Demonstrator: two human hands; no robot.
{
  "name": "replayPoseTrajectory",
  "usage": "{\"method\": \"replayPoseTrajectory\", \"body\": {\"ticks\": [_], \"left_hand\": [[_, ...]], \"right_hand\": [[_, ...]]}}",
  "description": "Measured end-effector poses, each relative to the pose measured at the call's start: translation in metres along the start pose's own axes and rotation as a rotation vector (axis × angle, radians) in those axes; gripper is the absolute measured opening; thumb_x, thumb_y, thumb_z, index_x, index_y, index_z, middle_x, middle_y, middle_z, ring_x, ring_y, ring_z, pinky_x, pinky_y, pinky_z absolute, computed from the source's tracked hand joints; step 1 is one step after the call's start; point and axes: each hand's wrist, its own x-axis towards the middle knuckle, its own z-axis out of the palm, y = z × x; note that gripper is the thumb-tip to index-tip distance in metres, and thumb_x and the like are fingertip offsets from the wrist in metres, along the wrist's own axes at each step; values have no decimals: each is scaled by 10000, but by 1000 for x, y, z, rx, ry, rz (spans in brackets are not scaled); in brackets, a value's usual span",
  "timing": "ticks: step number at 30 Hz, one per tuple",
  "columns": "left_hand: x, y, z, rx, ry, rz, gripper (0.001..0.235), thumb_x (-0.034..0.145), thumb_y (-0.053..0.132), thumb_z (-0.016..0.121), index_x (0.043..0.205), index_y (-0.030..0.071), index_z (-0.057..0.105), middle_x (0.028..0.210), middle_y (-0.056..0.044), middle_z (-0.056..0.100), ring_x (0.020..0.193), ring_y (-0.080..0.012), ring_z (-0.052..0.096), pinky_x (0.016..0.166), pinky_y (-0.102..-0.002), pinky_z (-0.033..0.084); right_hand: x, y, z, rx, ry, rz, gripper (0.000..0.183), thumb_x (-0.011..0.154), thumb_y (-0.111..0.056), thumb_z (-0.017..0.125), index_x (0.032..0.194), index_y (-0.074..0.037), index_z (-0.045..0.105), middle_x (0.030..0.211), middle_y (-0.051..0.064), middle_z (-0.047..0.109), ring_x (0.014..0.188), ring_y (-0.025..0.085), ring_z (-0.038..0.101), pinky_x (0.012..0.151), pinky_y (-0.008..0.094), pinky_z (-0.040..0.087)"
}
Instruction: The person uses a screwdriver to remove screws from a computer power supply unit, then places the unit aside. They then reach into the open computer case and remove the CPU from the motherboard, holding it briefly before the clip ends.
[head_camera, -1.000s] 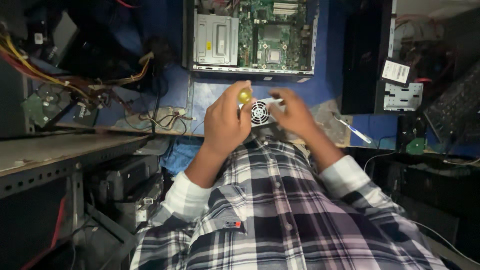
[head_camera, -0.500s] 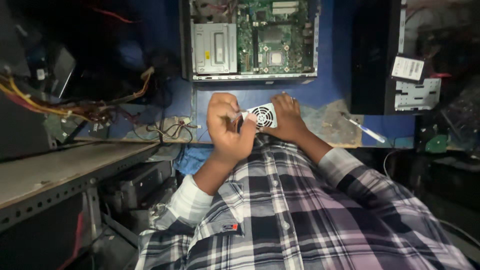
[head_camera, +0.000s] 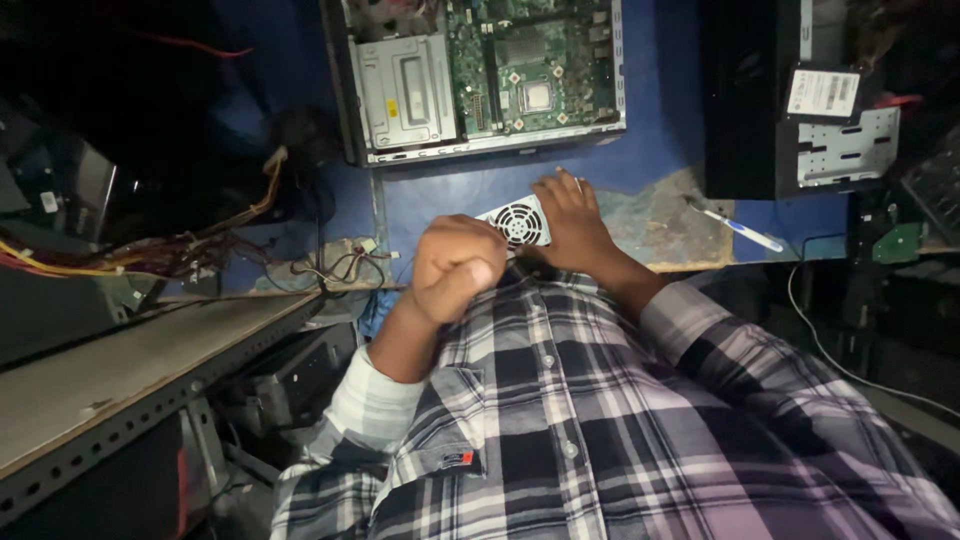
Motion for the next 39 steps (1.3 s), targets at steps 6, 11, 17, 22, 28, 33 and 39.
{"method": "replayPoseTrajectory", "body": {"ticks": [6,11,17,22,28,33,39], "left_hand": [[10,10,0,-40,11,-142,291,980,211,528,794,-10,563,773,-84,572,686,-196,530,674,-328,421],[3,11,32,283,494,-124,78,1006,52,605,1000,-17,569,1044,-88,561,946,-150,532,861,-293,443],[-11,-6,52,130,703,-128,156,930,21,635,939,27,480,941,-60,520,858,-104,487,785,-269,416],[-8,-15,40,261,644,-86,313,976,82,654,740,35,454,704,-37,520,650,-125,464,621,-286,369],[10,-12,3,183,21,-146,447,942,168,737,635,59,431,587,-53,462,511,-167,444,522,-339,337],[20,-12,-35,28,-211,-227,496,957,271,738,627,61,433,582,-42,440,517,-158,435,540,-342,309],[13,-19,-31,-38,-31,-176,596,949,603,617,752,69,443,656,-25,462,543,-125,395,521,-288,287]], "right_hand": [[-2,-1,0,-10,12,-26,1026,714,-577,848,1464,0,450,1480,209,461,1482,451,302,1179,634,212],[0,-4,-5,-7,-16,12,1068,672,-614,850,1449,-1,448,1469,209,458,1467,442,296,1168,645,201],[1,-5,-5,4,-36,34,1049,697,-608,834,1470,-11,449,1496,199,452,1491,428,286,1186,642,187],[-2,-6,-3,-18,-48,41,1054,701,-624,818,1465,-2,444,1490,217,447,1477,432,293,1183,631,192],[-2,-5,-2,-52,-28,0,1028,722,-596,780,1494,-9,440,1509,210,451,1485,437,303,1189,621,199],[-4,-5,-4,2,-27,8,1043,753,-683,759,1478,-7,436,1498,214,439,1484,437,286,1188,632,193],[5,-7,-8,-54,-46,26,1075,670,-653,778,1472,-20,443,1486,207,445,1479,421,290,1177,624,195]]}}
